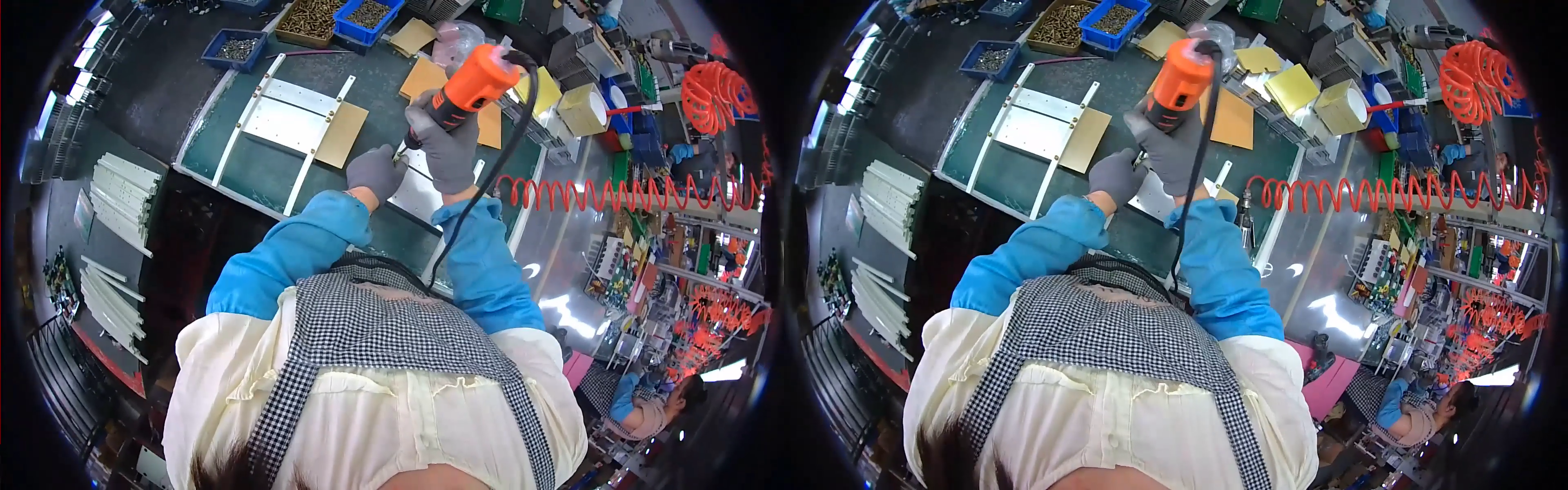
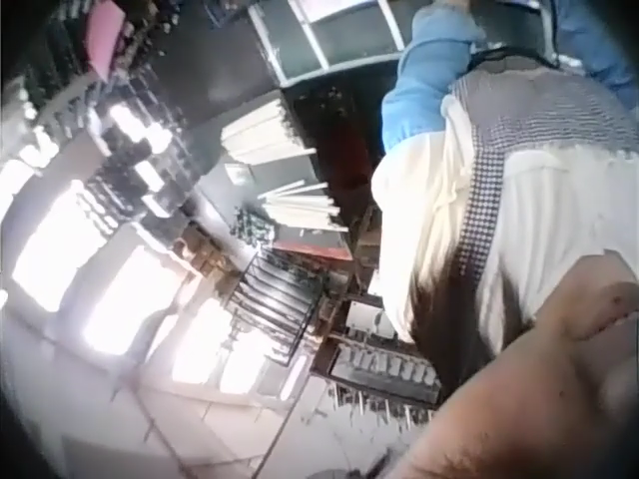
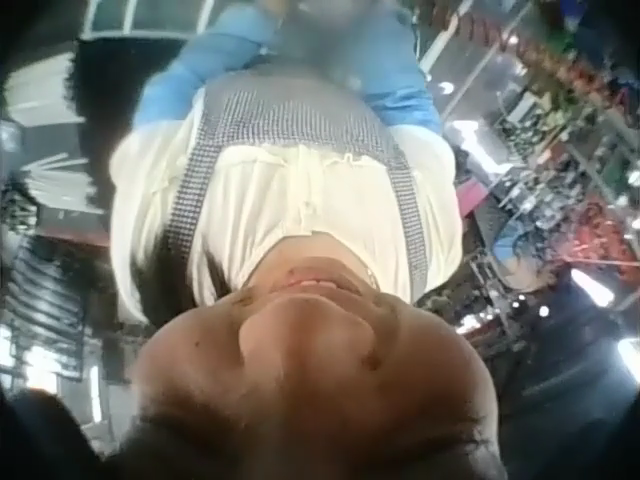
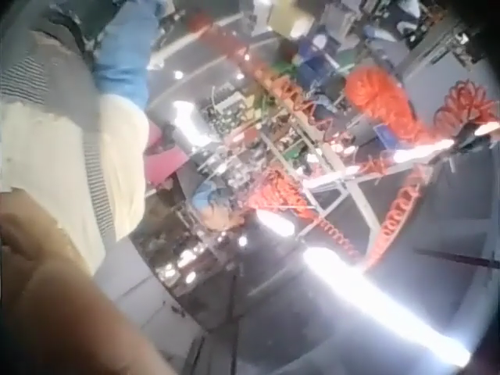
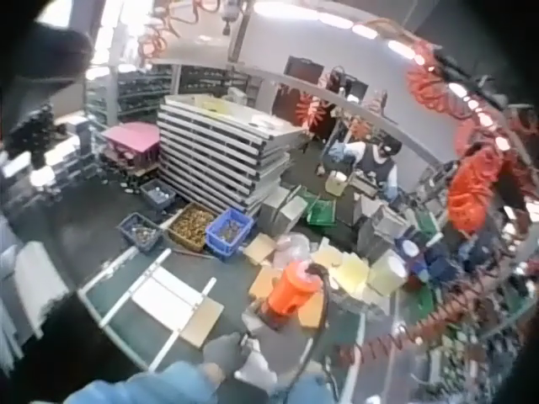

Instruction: Screw metal plates onto plastic brackets using an electric screwdriver at an assembly station.

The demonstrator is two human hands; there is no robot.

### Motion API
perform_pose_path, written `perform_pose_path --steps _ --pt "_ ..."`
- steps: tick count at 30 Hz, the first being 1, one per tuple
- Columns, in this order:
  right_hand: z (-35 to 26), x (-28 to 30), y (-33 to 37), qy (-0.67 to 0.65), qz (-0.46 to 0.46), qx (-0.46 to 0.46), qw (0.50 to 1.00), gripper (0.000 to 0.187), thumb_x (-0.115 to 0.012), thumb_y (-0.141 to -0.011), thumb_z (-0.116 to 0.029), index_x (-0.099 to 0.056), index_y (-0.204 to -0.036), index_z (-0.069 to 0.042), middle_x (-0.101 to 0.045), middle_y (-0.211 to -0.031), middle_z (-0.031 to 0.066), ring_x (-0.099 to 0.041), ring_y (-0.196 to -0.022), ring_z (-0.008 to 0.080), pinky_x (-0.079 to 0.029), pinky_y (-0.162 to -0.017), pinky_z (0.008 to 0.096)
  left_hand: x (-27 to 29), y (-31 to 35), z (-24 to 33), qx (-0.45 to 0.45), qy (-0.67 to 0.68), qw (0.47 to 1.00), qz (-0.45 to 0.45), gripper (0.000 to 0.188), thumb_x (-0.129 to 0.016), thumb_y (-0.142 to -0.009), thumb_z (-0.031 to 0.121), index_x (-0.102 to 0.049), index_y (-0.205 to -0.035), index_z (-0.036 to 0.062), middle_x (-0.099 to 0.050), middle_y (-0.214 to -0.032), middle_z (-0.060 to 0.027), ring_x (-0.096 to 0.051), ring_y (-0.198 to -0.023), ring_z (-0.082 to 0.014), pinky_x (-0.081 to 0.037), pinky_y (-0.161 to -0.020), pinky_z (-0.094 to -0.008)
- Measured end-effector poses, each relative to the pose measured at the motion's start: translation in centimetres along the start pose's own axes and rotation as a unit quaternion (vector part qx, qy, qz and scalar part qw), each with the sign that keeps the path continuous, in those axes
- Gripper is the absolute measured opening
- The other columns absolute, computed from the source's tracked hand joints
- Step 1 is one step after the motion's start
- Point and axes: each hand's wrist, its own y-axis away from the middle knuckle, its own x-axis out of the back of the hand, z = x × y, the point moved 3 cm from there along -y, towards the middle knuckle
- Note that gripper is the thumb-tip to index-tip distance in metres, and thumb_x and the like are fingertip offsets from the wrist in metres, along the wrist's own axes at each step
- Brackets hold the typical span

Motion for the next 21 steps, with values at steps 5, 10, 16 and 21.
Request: perform_pose_path --steps 5,10,16,21 --pt "0.2 0.1 0.1 -0.019 -0.007 -0.006 1.0 0.075 -0.071 -0.078 0.0 -0.037 -0.145 -0.001 -0.062 -0.09 0.0025 -0.061 -0.077 0.0121 -0.051 -0.07 0.0297 0.2 -0.1 0.0 0.01 0.002 1.0 -0.017 0.043 -0.052 -0.093 0.051 -0.063 -0.098 0.0094 -0.068 -0.095 -0.0163 -0.067 -0.09 -0.0368 -0.053 -0.075 -0.0486" --pt "0.1 0.8 -0.2 0.007 -0.023 -0.034 0.999 0.071 -0.072 -0.078 0.0 -0.04 -0.142 -0.001 -0.063 -0.087 0.0031 -0.061 -0.076 0.0124 -0.051 -0.067 0.0291 0.5 0.0 0.4 0.009 0.001 1.0 -0.024 0.042 -0.053 -0.093 0.05 -0.064 -0.098 0.0093 -0.069 -0.097 -0.0159 -0.067 -0.091 -0.0368 -0.053 -0.076 -0.0486" --pt "-3.5 1.5 -0.5 -0.073 0.054 0.027 0.995 0.032 -0.075 -0.076 -0.003 -0.06 -0.104 -0.002 -0.063 -0.085 0.0021 -0.06 -0.072 0.0112 -0.05 -0.067 0.0274 0.5 -0.2 -0.1 0.025 0.01 0.999 -0.028 0.042 -0.055 -0.092 0.05 -0.065 -0.098 0.009 -0.069 -0.093 -0.0161 -0.066 -0.09 -0.0372 -0.051 -0.076 -0.0495" --pt "-1.9 3.3 -1.6 -0.111 0.119 0.124 0.979 0.073 -0.071 -0.078 -0.002 -0.037 -0.142 0.001 -0.063 -0.086 0.0045 -0.064 -0.072 0.0151 -0.053 -0.071 0.0308 0.4 0.1 0.2 0.015 0.015 1.0 -0.02 0.043 -0.055 -0.093 0.05 -0.065 -0.1 0.0083 -0.069 -0.093 -0.0168 -0.066 -0.09 -0.0372 -0.051 -0.077 -0.0489"
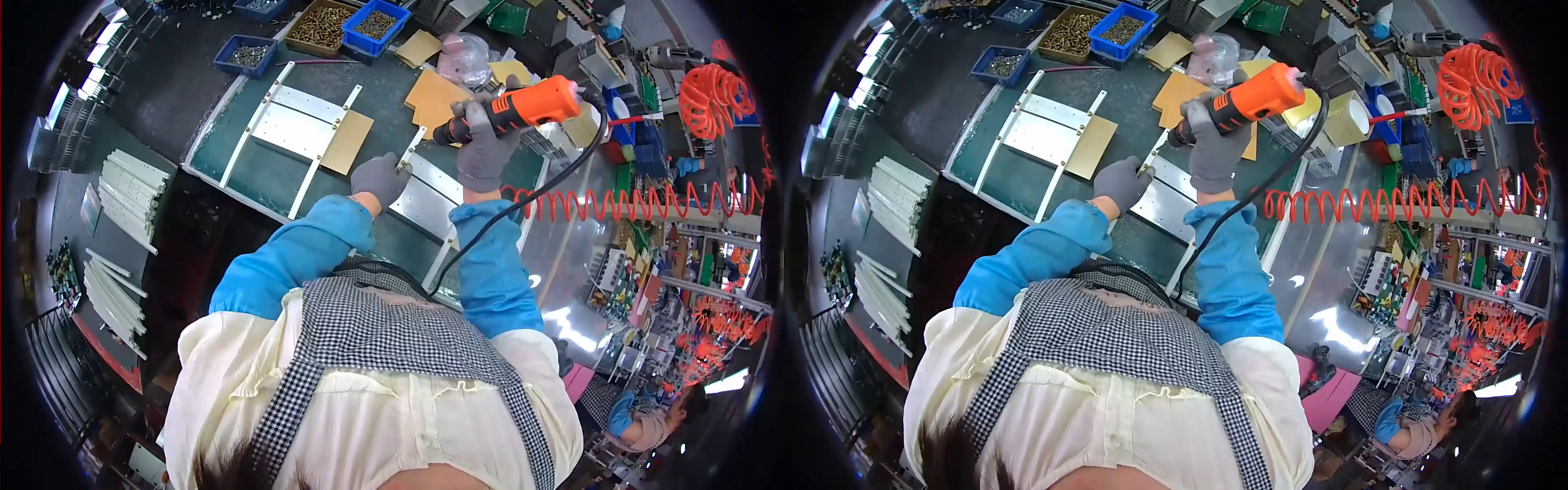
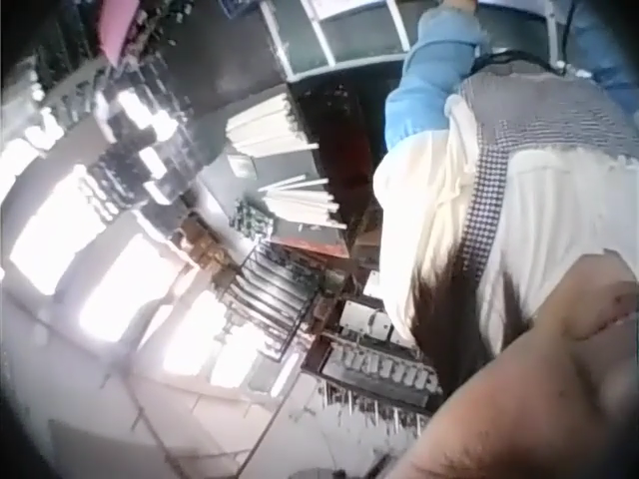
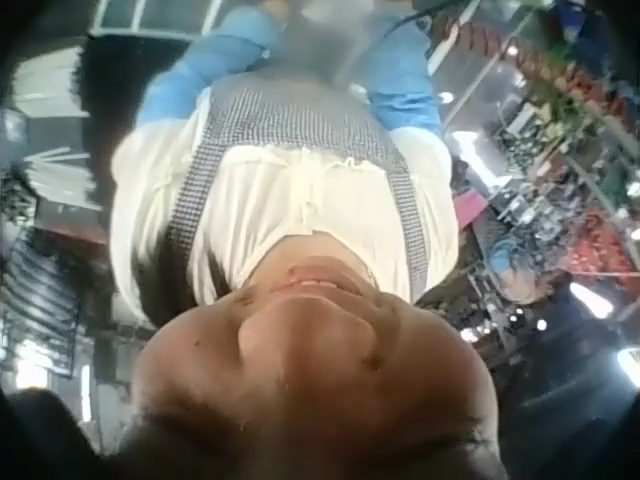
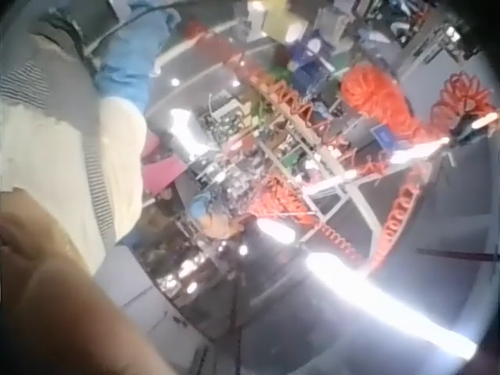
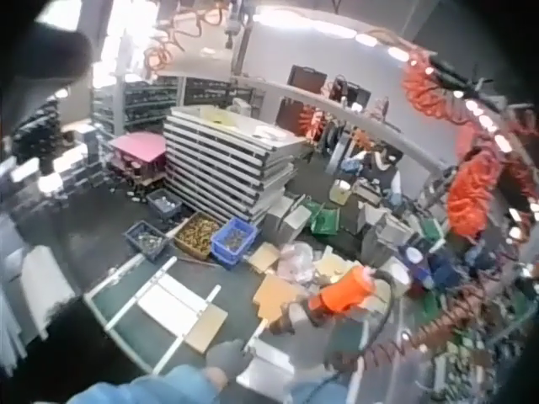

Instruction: Screw metal plates onto plastic brackets using an electric screwdriver at an assembly station.

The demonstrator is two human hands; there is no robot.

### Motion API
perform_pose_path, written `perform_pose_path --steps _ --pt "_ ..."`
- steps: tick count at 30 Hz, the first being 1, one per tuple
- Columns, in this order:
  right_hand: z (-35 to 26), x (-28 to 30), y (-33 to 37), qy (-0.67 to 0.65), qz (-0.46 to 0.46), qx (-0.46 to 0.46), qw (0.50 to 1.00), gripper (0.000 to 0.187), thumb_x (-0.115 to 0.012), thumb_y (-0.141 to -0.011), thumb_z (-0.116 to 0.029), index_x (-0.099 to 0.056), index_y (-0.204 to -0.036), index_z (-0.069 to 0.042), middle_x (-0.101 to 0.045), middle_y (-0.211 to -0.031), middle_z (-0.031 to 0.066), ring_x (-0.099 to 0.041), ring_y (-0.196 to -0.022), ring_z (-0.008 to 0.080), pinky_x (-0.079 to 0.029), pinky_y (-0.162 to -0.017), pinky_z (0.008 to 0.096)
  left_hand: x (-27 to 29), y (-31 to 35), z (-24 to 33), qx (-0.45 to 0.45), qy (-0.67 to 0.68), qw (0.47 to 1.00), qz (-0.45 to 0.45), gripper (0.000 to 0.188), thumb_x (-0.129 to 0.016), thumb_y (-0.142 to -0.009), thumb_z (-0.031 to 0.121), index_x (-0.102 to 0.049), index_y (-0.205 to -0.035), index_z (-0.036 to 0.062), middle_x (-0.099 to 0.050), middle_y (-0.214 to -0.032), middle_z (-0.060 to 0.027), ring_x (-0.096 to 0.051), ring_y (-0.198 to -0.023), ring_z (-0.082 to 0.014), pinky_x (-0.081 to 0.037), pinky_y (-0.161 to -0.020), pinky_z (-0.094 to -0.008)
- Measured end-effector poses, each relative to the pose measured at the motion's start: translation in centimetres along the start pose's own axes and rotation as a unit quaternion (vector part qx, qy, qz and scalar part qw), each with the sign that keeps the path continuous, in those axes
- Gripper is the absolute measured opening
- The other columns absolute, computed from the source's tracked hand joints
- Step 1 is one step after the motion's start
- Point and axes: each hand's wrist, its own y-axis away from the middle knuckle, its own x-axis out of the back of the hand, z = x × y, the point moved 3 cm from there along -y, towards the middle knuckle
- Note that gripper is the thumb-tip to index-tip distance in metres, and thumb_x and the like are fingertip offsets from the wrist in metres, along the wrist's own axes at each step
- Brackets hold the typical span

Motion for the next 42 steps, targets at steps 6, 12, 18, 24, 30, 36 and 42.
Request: perform_pose_path --steps 6,12,18,24,30,36,42 --pt "1.5 0.6 0.8 0.057 0.013 -0.027 0.998 0.057 -0.069 -0.079 -0.003 -0.047 -0.131 0.002 -0.064 -0.084 0.0055 -0.065 -0.073 0.0156 -0.054 -0.071 0.0306 -0.2 0.4 -0.4 -0.002 -0.006 1.0 -0.005 0.045 -0.054 -0.093 0.051 -0.065 -0.101 0.008 -0.069 -0.094 -0.017 -0.066 -0.09 -0.0376 -0.051 -0.076 -0.0491" --pt "1.7 0.7 -0.1 0.071 0.082 -0.015 0.994 0.027 -0.069 -0.079 -0.005 -0.055 -0.102 -0.003 -0.064 -0.079 0.0051 -0.064 -0.071 0.0144 -0.053 -0.069 0.0296 -0.3 -0.3 -0.2 -0.009 -0.005 1.0 -0.014 0.044 -0.054 -0.093 0.051 -0.065 -0.101 0.0083 -0.069 -0.094 -0.017 -0.066 -0.089 -0.0379 -0.051 -0.075 -0.0492" --pt "1.4 -0.5 -1.1 0.141 -0.013 -0.096 0.985 0.023 -0.072 -0.079 -0.006 -0.058 -0.097 -0.006 -0.06 -0.076 0.001 -0.059 -0.068 0.01 -0.05 -0.063 0.0289 0.7 -1.4 0.2 -0.045 0.0 0.998 0.037 0.041 -0.057 -0.09 0.049 -0.065 -0.093 0.0086 -0.068 -0.095 -0.0194 -0.066 -0.089 -0.0396 -0.052 -0.076 -0.0511" --pt "4.6 -0.9 -1.4 0.174 -0.07 -0.145 0.971 0.024 -0.072 -0.078 -0.002 -0.061 -0.099 -0.007 -0.061 -0.084 -0.0015 -0.06 -0.072 0.0096 -0.049 -0.062 0.0276 -0.9 -1.2 -0.5 -0.054 0.007 0.997 0.052 0.04 -0.063 -0.087 0.048 -0.067 -0.092 0.0085 -0.068 -0.088 -0.0201 -0.065 -0.085 -0.0398 -0.051 -0.074 -0.0503" --pt "2.4 -0.8 -0.3 0.134 -0.051 -0.106 0.984 0.016 -0.07 -0.079 -0.006 -0.061 -0.092 -0.005 -0.06 -0.076 0.0 -0.056 -0.062 0.0086 -0.045 -0.055 0.0252 -0.3 1.2 -0.7 -0.031 -0.034 0.999 0.022 0.045 -0.053 -0.091 0.055 -0.065 -0.095 0.0112 -0.069 -0.091 -0.0191 -0.067 -0.085 -0.0395 -0.053 -0.072 -0.0518" --pt "-0.1 0.1 1.6 0.11 -0.051 -0.172 0.978 0.021 -0.072 -0.079 -0.01 -0.061 -0.097 -0.006 -0.061 -0.077 0.0017 -0.059 -0.063 0.0115 -0.049 -0.057 0.0279 -0.9 1.6 -0.4 -0.045 0.007 0.999 0.017 0.047 -0.058 -0.089 0.054 -0.067 -0.095 0.0084 -0.069 -0.091 -0.02 -0.066 -0.087 -0.0408 -0.051 -0.076 -0.0513" --pt "-2.5 -1.3 2.8 -0.038 -0.008 -0.015 0.999 0.015 -0.066 -0.085 -0.007 -0.058 -0.096 -0.001 -0.061 -0.08 0.008 -0.061 -0.07 0.0184 -0.056 -0.074 0.0412 -0.6 -0.7 -1.8 -0.082 0.072 0.993 0.045 0.047 -0.061 -0.087 0.053 -0.066 -0.096 0.007 -0.068 -0.09 -0.0198 -0.065 -0.087 -0.0408 -0.05 -0.075 -0.0509"
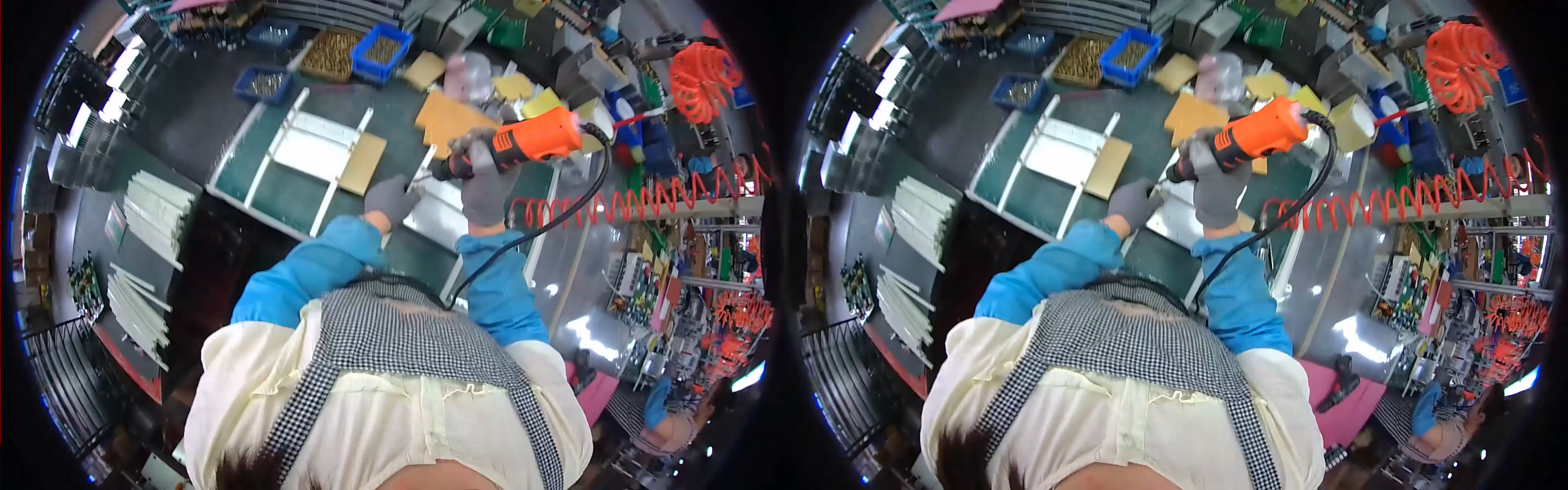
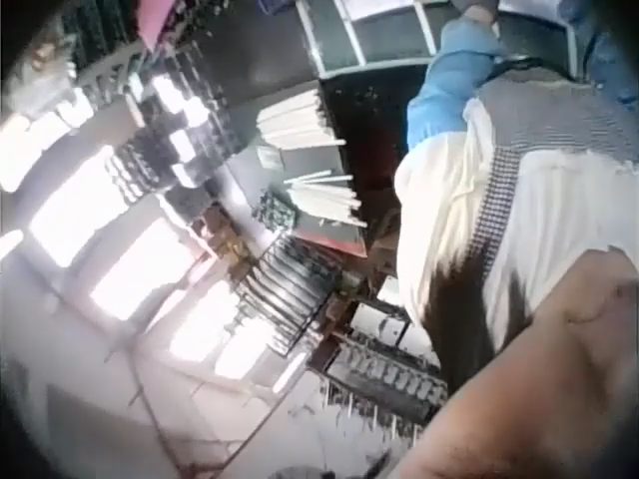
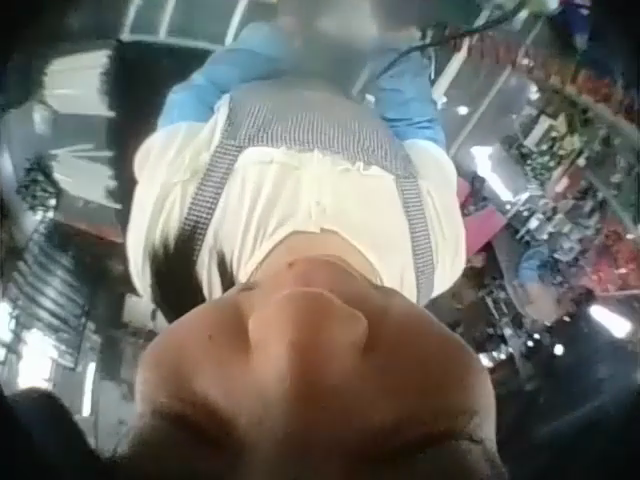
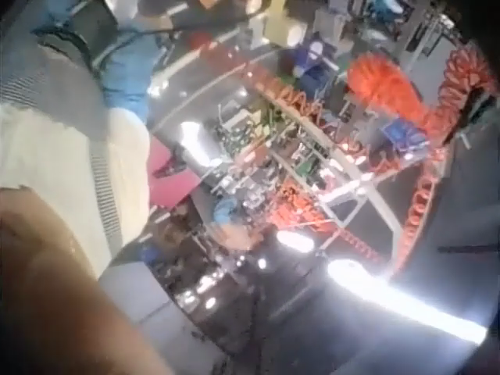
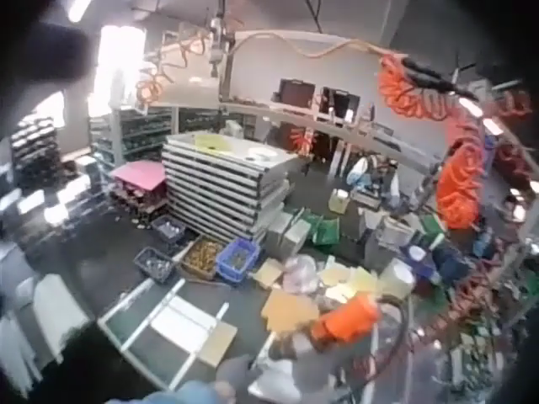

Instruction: Screw metal plates onto plastic brackets using an electric screwdriver at an assembly station.

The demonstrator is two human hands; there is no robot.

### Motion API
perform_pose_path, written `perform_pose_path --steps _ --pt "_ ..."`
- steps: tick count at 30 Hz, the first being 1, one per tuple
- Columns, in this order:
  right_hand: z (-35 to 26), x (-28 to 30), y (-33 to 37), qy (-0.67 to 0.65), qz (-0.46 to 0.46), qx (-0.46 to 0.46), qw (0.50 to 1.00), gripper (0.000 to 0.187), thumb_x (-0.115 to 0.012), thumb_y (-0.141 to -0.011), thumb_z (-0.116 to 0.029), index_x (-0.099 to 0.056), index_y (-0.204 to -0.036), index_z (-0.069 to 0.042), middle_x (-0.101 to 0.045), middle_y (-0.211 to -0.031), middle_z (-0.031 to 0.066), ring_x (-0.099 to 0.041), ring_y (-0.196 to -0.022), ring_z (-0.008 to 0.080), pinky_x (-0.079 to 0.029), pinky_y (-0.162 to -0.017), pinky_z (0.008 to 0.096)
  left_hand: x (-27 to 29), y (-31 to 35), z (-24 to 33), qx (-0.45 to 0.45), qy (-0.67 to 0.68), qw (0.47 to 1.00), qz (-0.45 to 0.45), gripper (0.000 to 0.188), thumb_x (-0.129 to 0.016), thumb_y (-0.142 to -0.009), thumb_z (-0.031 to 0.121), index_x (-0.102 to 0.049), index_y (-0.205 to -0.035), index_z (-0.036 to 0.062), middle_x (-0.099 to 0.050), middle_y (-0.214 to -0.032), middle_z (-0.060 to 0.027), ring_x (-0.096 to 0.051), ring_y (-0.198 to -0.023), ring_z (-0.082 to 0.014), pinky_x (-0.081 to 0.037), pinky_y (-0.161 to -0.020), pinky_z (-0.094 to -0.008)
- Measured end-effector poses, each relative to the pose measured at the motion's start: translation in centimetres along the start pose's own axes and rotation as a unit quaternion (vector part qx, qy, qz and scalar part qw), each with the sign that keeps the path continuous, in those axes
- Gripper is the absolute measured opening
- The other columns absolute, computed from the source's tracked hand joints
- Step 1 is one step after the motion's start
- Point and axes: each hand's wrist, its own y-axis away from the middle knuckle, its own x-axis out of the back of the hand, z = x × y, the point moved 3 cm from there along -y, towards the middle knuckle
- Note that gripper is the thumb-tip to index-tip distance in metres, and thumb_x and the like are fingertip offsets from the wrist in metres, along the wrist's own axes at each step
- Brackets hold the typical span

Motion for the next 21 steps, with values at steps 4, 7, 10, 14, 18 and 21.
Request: perform_pose_path --steps 4,7,10,14,18,21 --pt "3.5 2.6 0.5 0.006 0.018 -0.008 1.0 0.037 -0.068 -0.083 -0.005 -0.053 -0.117 0.0 -0.061 -0.086 0.0086 -0.062 -0.074 0.0194 -0.056 -0.077 0.0432 0.4 -0.2 0.4 0.079 0.0 0.996 -0.053 0.048 -0.061 -0.088 0.054 -0.069 -0.103 0.0087 -0.069 -0.086 -0.0176 -0.067 -0.085 -0.0374 -0.05 -0.073 -0.0465" --pt "3.1 2.2 1.6 0.021 0.033 -0.014 0.999 0.058 -0.068 -0.083 -0.005 -0.042 -0.135 -0.001 -0.061 -0.088 0.0086 -0.062 -0.075 0.0193 -0.056 -0.076 0.0435 0.1 0.4 0.2 0.062 0.01 0.997 -0.034 0.047 -0.061 -0.089 0.054 -0.069 -0.1 0.009 -0.069 -0.084 -0.0173 -0.066 -0.084 -0.0375 -0.05 -0.072 -0.0467" --pt "2.5 2.1 2.4 0.033 0.041 0.01 0.999 0.069 -0.068 -0.083 -0.005 -0.034 -0.143 -0.001 -0.061 -0.088 0.0088 -0.062 -0.074 0.0195 -0.057 -0.075 0.0434 -0.3 1.3 0.0 0.056 0.004 0.998 -0.031 0.046 -0.06 -0.089 0.053 -0.069 -0.099 0.0094 -0.069 -0.085 -0.0172 -0.066 -0.084 -0.0378 -0.05 -0.072 -0.047" --pt "2.9 2.3 2.8 0.029 0.048 0.016 0.998 0.068 -0.066 -0.083 -0.002 -0.034 -0.143 -0.001 -0.061 -0.087 0.0088 -0.063 -0.072 0.0201 -0.057 -0.074 0.0427 -0.2 1.7 0.2 0.073 -0.011 0.996 -0.048 0.045 -0.06 -0.09 0.053 -0.069 -0.098 0.0096 -0.069 -0.085 -0.0173 -0.066 -0.084 -0.0381 -0.05 -0.072 -0.047" --pt "3.2 2.6 2.5 0.037 0.035 0.008 0.999 0.067 -0.066 -0.082 0.0 -0.035 -0.142 -0.001 -0.062 -0.089 0.0088 -0.064 -0.073 0.0202 -0.056 -0.074 0.0411 0.0 1.6 0.5 0.068 -0.002 0.997 -0.045 0.045 -0.06 -0.09 0.053 -0.07 -0.101 0.0098 -0.069 -0.086 -0.0173 -0.066 -0.085 -0.0374 -0.05 -0.073 -0.0464" --pt "3.2 0.8 2.2 0.112 -0.017 -0.064 0.992 0.066 -0.068 -0.081 -0.001 -0.036 -0.139 -0.001 -0.063 -0.088 0.0083 -0.064 -0.073 0.0179 -0.055 -0.071 0.0337 0.1 1.4 0.3 0.084 0.014 0.995 -0.06 0.047 -0.06 -0.089 0.053 -0.069 -0.106 0.0106 -0.07 -0.093 -0.0161 -0.067 -0.09 -0.0363 -0.051 -0.077 -0.0454"
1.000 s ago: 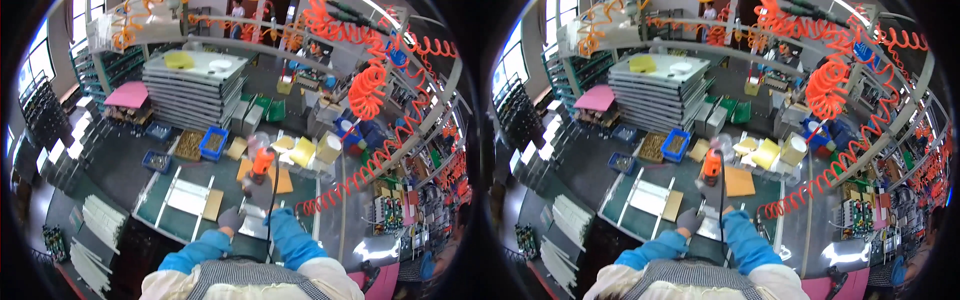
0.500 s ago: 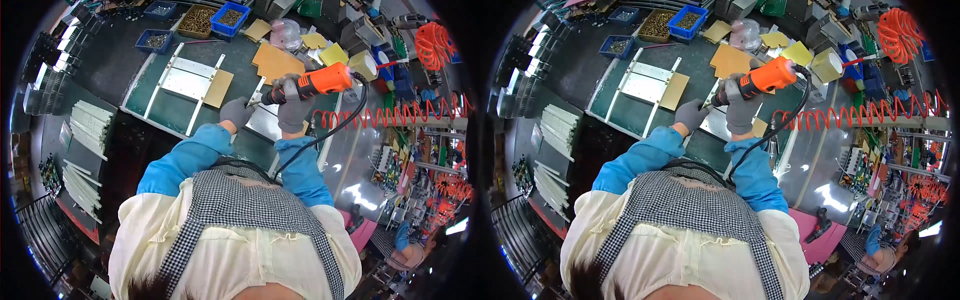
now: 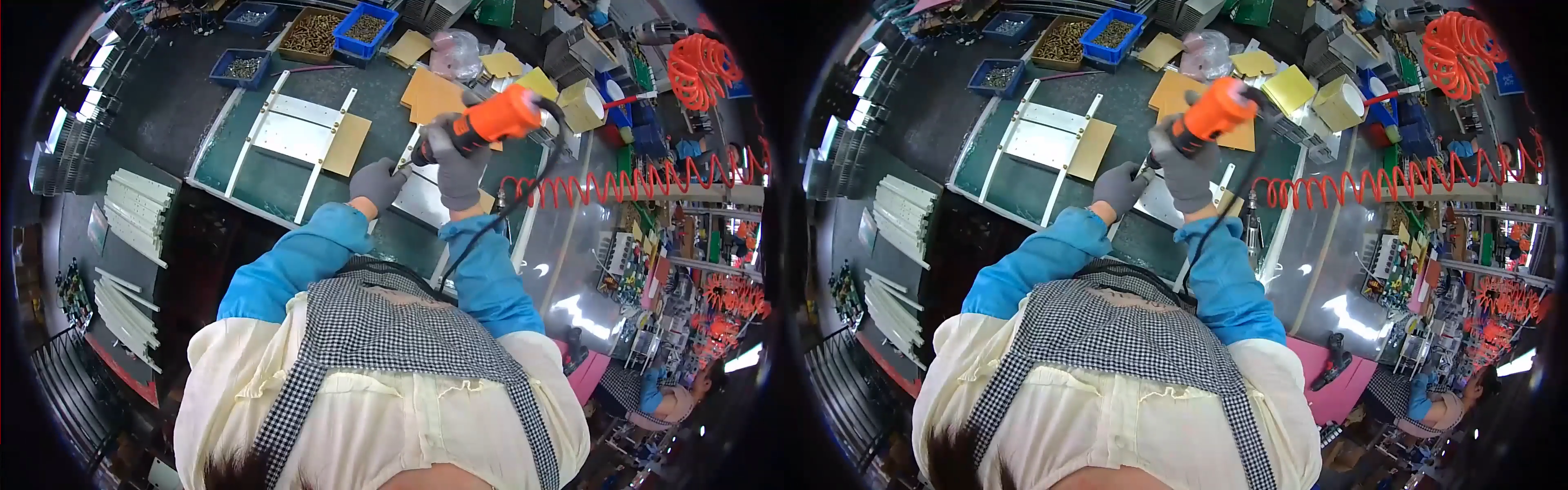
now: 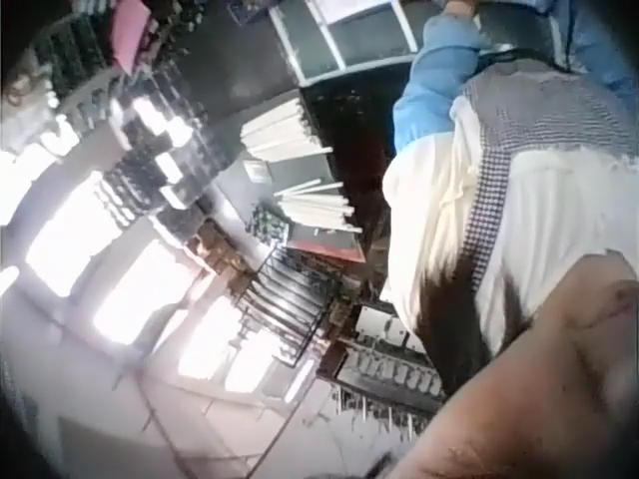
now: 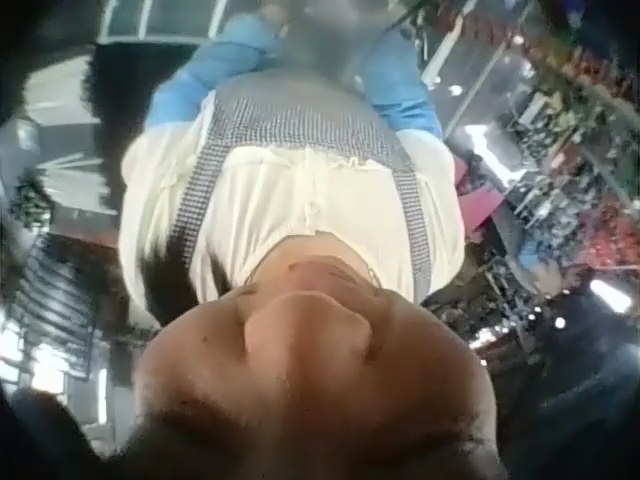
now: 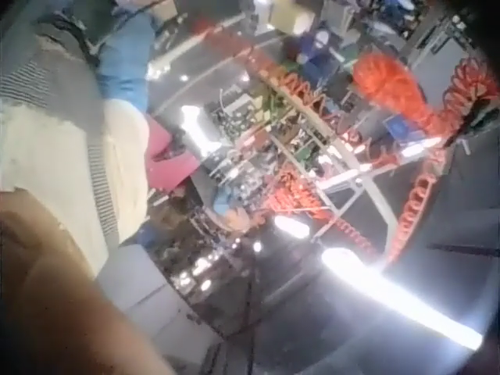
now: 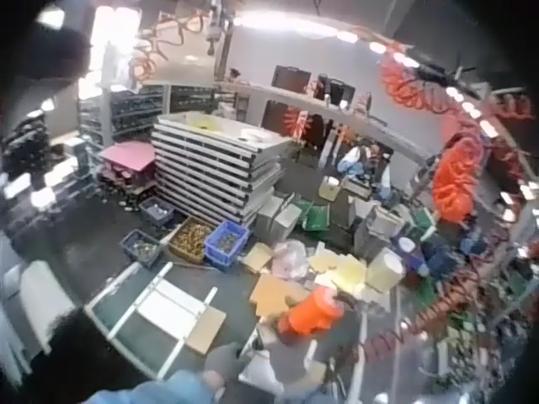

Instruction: Screw metal plates onto plastic brackets using an electric screwdriver at an assembly station.

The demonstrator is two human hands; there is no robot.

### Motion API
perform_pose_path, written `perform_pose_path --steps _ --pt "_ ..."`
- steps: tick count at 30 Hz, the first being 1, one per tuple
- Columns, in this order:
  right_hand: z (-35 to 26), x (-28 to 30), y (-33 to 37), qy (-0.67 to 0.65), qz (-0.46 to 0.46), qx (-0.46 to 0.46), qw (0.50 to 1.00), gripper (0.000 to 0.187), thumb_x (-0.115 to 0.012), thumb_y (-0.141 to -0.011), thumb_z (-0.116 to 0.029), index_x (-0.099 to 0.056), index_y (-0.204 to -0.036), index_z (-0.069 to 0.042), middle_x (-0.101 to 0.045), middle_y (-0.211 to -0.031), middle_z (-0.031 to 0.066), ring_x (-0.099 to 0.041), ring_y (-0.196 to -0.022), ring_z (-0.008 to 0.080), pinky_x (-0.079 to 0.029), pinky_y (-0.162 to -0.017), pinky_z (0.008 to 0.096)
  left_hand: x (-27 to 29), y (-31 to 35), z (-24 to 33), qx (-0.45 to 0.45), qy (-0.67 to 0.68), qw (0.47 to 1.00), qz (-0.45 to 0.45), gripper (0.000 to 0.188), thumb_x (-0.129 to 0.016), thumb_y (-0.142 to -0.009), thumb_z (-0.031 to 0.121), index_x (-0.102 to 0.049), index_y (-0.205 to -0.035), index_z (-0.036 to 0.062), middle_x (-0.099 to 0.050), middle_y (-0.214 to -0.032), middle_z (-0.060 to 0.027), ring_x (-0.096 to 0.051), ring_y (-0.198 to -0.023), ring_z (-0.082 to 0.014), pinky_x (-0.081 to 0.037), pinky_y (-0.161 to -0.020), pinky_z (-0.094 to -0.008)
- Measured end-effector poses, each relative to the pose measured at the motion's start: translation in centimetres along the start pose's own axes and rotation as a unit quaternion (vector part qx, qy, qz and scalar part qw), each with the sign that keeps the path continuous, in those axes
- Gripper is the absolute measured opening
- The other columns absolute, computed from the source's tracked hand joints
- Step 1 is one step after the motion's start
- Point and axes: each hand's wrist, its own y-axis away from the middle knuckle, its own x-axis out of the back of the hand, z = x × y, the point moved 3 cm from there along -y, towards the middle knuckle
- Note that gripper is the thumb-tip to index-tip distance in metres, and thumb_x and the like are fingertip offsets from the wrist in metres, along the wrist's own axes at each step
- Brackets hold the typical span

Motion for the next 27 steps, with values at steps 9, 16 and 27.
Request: perform_pose_path --steps 9,16,27 --pt "0.9 -1.6 -1.7 0.01 -0.031 -0.051 0.998 0.061 -0.073 -0.079 -0.005 -0.047 -0.135 -0.001 -0.061 -0.082 -0.0003 -0.057 -0.066 0.0072 -0.047 -0.06 0.0243 -0.4 3.6 -2.7 -0.027 0.139 0.99 -0.011 0.06 -0.072 -0.082 0.042 -0.057 -0.127 0.0062 -0.069 -0.111 -0.0173 -0.066 -0.103 -0.0345 -0.051 -0.09 -0.0427" --pt "1.1 -1.4 -1.9 0.043 -0.112 -0.053 0.991 0.066 -0.071 -0.079 -0.006 -0.042 -0.139 0.0 -0.061 -0.082 0.0025 -0.06 -0.071 0.0123 -0.05 -0.066 0.0281 0.5 6.0 -3.4 0.032 0.123 0.992 -0.018 0.058 -0.074 -0.08 0.048 -0.063 -0.117 0.0056 -0.066 -0.111 -0.017 -0.065 -0.1 -0.0309 -0.051 -0.087 -0.0398" --pt "-2.2 -1.4 3.3 -0.115 -0.104 -0.015 0.988 0.067 -0.061 -0.083 -0.002 -0.032 -0.144 -0.003 -0.063 -0.089 0.0094 -0.063 -0.076 0.0207 -0.054 -0.083 0.0455 0.8 5.8 -3.3 0.013 0.125 0.992 0.012 0.052 -0.073 -0.081 0.05 -0.066 -0.108 0.0058 -0.064 -0.097 -0.0151 -0.065 -0.088 -0.0299 -0.052 -0.078 -0.0401"
